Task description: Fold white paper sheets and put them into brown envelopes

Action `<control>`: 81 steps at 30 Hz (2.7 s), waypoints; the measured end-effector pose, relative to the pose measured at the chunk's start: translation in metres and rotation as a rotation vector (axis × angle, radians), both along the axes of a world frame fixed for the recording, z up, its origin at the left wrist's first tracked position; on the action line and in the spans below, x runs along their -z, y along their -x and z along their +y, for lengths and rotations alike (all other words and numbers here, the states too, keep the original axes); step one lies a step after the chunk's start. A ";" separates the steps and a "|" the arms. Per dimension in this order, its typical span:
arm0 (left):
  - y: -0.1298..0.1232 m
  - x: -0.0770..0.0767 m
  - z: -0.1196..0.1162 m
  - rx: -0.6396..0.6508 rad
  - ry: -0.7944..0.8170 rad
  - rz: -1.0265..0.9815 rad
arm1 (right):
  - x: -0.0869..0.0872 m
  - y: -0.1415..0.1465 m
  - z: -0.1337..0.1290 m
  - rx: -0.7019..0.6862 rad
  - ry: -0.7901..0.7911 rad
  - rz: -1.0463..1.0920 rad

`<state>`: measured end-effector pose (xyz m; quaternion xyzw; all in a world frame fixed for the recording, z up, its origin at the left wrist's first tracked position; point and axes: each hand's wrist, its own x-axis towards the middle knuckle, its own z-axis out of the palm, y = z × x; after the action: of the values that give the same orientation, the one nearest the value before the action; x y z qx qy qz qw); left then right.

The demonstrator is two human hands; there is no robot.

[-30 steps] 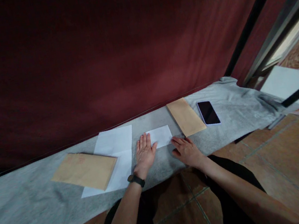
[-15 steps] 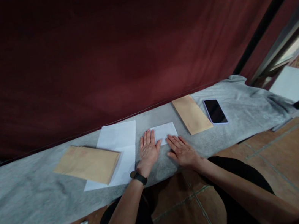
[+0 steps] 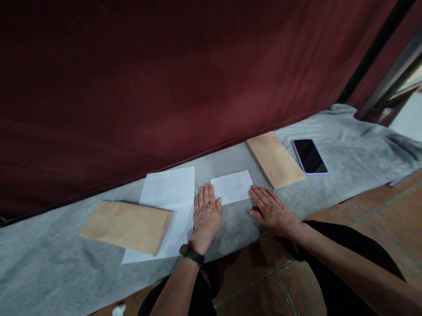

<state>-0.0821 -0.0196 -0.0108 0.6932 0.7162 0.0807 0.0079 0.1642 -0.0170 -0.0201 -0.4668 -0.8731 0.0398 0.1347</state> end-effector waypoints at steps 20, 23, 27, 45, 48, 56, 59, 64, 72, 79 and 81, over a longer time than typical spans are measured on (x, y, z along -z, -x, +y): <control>-0.016 -0.035 0.004 0.473 0.065 0.016 | -0.021 0.018 0.026 -0.054 0.111 0.047; -0.014 -0.041 0.004 0.477 0.072 0.006 | -0.026 0.020 0.029 -0.042 0.121 0.039; -0.015 -0.044 0.006 0.473 0.068 0.006 | -0.029 0.022 0.032 -0.042 0.137 0.037; 0.010 -0.043 0.037 -0.128 0.008 -1.342 | -0.034 0.011 0.082 0.184 0.524 1.099; 0.005 -0.031 0.037 -0.175 0.058 -1.268 | -0.022 0.018 0.086 0.241 0.496 1.054; 0.004 -0.018 0.042 -0.276 -0.023 -0.968 | -0.005 0.022 0.085 0.289 0.231 0.748; 0.005 -0.022 0.043 -0.294 -0.026 -0.835 | -0.008 0.026 0.075 0.208 0.071 0.542; -0.002 -0.032 0.036 -0.325 0.020 -0.623 | -0.007 0.044 0.054 -0.014 0.029 0.319; -0.018 -0.043 0.018 -0.211 0.116 -0.008 | 0.000 0.051 0.035 -0.077 -0.005 0.016; -0.026 -0.026 0.015 0.212 -0.102 0.073 | -0.001 0.051 0.035 -0.079 -0.030 -0.032; -0.027 -0.017 0.016 0.224 -0.084 0.040 | -0.001 0.050 0.033 -0.086 -0.050 -0.049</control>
<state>-0.0551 -0.0039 0.0065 0.7699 0.6305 0.0951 -0.0265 0.1139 0.0160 -0.0193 -0.4262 -0.8962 0.0120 0.1230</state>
